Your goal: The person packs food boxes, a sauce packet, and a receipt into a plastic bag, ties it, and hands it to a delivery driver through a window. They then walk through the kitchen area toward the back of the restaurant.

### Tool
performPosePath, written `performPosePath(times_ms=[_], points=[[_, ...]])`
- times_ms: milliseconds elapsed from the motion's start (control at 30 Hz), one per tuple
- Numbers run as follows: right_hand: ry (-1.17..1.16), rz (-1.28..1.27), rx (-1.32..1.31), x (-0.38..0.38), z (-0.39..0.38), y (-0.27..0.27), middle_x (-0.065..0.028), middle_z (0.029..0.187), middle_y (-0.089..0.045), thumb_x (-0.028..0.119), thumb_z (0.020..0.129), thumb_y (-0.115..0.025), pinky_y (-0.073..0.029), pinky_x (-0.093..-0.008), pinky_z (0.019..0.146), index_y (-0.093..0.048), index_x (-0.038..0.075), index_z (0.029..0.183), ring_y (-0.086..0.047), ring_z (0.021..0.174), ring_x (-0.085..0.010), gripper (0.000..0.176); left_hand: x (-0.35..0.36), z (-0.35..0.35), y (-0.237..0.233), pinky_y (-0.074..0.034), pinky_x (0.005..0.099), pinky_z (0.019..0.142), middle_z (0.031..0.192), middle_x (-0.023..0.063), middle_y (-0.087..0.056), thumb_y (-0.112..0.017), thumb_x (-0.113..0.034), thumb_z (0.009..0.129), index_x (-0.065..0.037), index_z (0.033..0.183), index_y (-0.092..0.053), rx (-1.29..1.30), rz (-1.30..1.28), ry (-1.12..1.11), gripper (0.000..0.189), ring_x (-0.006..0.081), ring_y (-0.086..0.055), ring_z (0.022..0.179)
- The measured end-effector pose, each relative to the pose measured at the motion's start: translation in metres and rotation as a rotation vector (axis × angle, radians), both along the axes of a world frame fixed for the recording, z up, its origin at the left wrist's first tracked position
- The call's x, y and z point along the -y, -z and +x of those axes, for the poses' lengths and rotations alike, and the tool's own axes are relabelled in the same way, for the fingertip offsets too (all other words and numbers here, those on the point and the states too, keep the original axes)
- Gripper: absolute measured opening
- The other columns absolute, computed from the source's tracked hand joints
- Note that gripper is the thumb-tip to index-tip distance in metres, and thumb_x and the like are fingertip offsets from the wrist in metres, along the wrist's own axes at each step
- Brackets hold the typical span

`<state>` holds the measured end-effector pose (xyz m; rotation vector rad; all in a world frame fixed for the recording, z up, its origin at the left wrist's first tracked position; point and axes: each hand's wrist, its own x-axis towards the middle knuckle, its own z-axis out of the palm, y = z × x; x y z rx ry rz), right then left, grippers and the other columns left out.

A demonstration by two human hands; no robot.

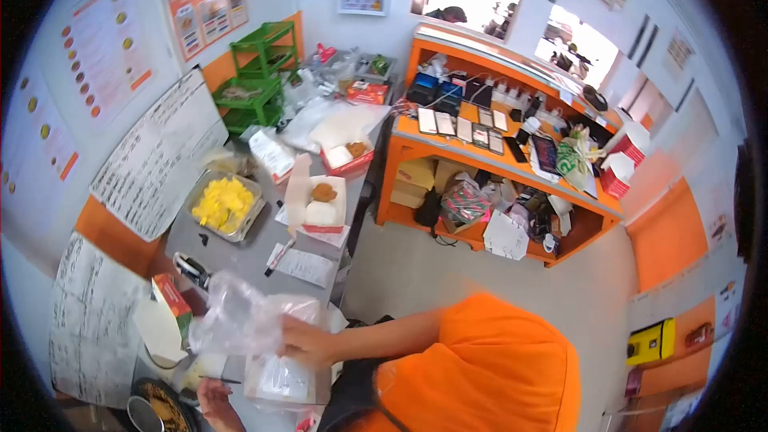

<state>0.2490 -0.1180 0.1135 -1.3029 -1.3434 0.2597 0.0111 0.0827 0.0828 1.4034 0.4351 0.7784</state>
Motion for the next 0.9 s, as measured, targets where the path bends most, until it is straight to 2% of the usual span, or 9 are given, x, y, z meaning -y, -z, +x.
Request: performPosePath(times_ms=[133,167,300,433,567,600,700,800,900], points=[[0.282,-0.054,-0.124,0.073,0.052,-0.040,-0.0165,0.101,-0.050,0.009,0.086,-0.055,-0.037,-0.0427,0.093,-0.055,0.005,0.087,-0.047,0.102,-0.0351,0.004,0.017,0.074,-0.069,-0.037,0.0305,0.073,0.093,0.0053,-0.051,-0.042,-0.085,0.074,-0.002,0.123,-0.049,0.129,0.173,0.226,0.097,0.0163,-0.047,0.083],[0.392,-0.197,-0.109,0.094,0.065,-0.046,-0.0155,0.103,-0.051,0.009,0.086,-0.055,-0.037,-0.0405,0.093,-0.054,0.005,0.087,-0.048,0.102,-0.0331,0.004,0.024,0.094,-0.086,-0.037,0.0306,0.074,0.092,0.0054,-0.051,-0.042,-0.085,0.073,-0.001,0.122,-0.049,0.170,0.222,0.265,0.097,0.0165,-0.047,0.083],[0.702,0.035,-0.199,0.153,0.129,-0.032,-0.0154,0.093,-0.052,0.013,0.092,-0.051,-0.039,-0.0402,0.086,-0.054,0.004,0.085,-0.050,0.094,-0.0318,0.012,0.075,0.167,-0.161,-0.039,0.0320,0.075,0.094,0.0070,-0.050,-0.048,-0.089,0.064,-0.001,0.120,-0.048,0.373,0.277,0.482,0.104,0.0189,-0.046,0.087],[0.882,0.032,-0.199,0.205,0.193,-0.015,-0.0157,0.090,-0.052,0.013,0.093,-0.051,-0.040,-0.0394,0.081,-0.056,0.002,0.082,-0.050,0.090,-0.0308,0.017,0.135,0.249,-0.227,-0.039,0.0317,0.073,0.103,0.0074,-0.047,-0.051,-0.086,0.068,-0.005,0.123,-0.046,0.624,0.494,0.708,0.099,0.0203,-0.042,0.098],[1.102,0.086,-0.159,0.263,0.258,0.002,-0.0149,0.089,-0.051,0.016,0.094,-0.051,-0.040,-0.0389,0.078,-0.056,0.002,0.079,-0.050,0.087,-0.0304,0.021,0.195,0.325,-0.273,-0.039,0.0365,0.086,0.114,0.0091,-0.048,-0.057,-0.058,0.086,-0.006,0.127,-0.046,0.760,0.234,1.097,0.067,0.0212,-0.042,0.108],[1.170,0.106,-0.153,0.275,0.272,0.004,-0.0147,0.089,-0.051,0.017,0.095,-0.051,-0.040,-0.0388,0.077,-0.056,0.001,0.079,-0.050,0.087,-0.0303,0.023,0.209,0.346,-0.289,-0.038,0.0375,0.091,0.120,0.0068,-0.045,-0.058,-0.053,0.087,-0.011,0.126,-0.049,0.772,0.215,1.230,0.057,0.0221,-0.041,0.111],[1.248,0.119,-0.242,0.320,0.312,0.008,-0.0146,0.090,-0.052,0.019,0.096,-0.050,-0.040,-0.0378,0.079,-0.057,0.001,0.080,-0.051,0.088,-0.0297,0.025,0.272,0.410,-0.344,-0.034,0.0392,0.106,0.143,-0.0059,-0.032,-0.063,-0.040,0.090,-0.036,0.117,-0.063,0.753,0.246,1.654,0.027,0.0253,-0.035,0.125],[1.297,0.155,-0.184,0.360,0.342,0.010,-0.0126,0.089,-0.052,0.020,0.098,-0.049,-0.040,-0.0358,0.081,-0.057,0.001,0.081,-0.052,0.089,-0.0271,0.027,0.315,0.430,-0.379,-0.037,0.0363,0.097,0.119,-0.0043,-0.040,-0.066,-0.033,0.088,-0.026,0.090,-0.060,0.278,-0.110,1.681,0.009,0.0222,-0.039,0.112],[1.397,0.192,-0.297,0.392,0.358,-0.001,-0.0111,0.089,-0.052,0.020,0.098,-0.049,-0.040,-0.0337,0.083,-0.058,0.001,0.082,-0.052,0.090,-0.0243,0.026,0.360,0.445,-0.399,-0.037,0.0340,0.088,0.104,-0.0022,-0.041,-0.060,-0.027,0.092,-0.020,0.077,-0.052,0.160,-0.120,1.403,0.019,0.0207,-0.042,0.098]])
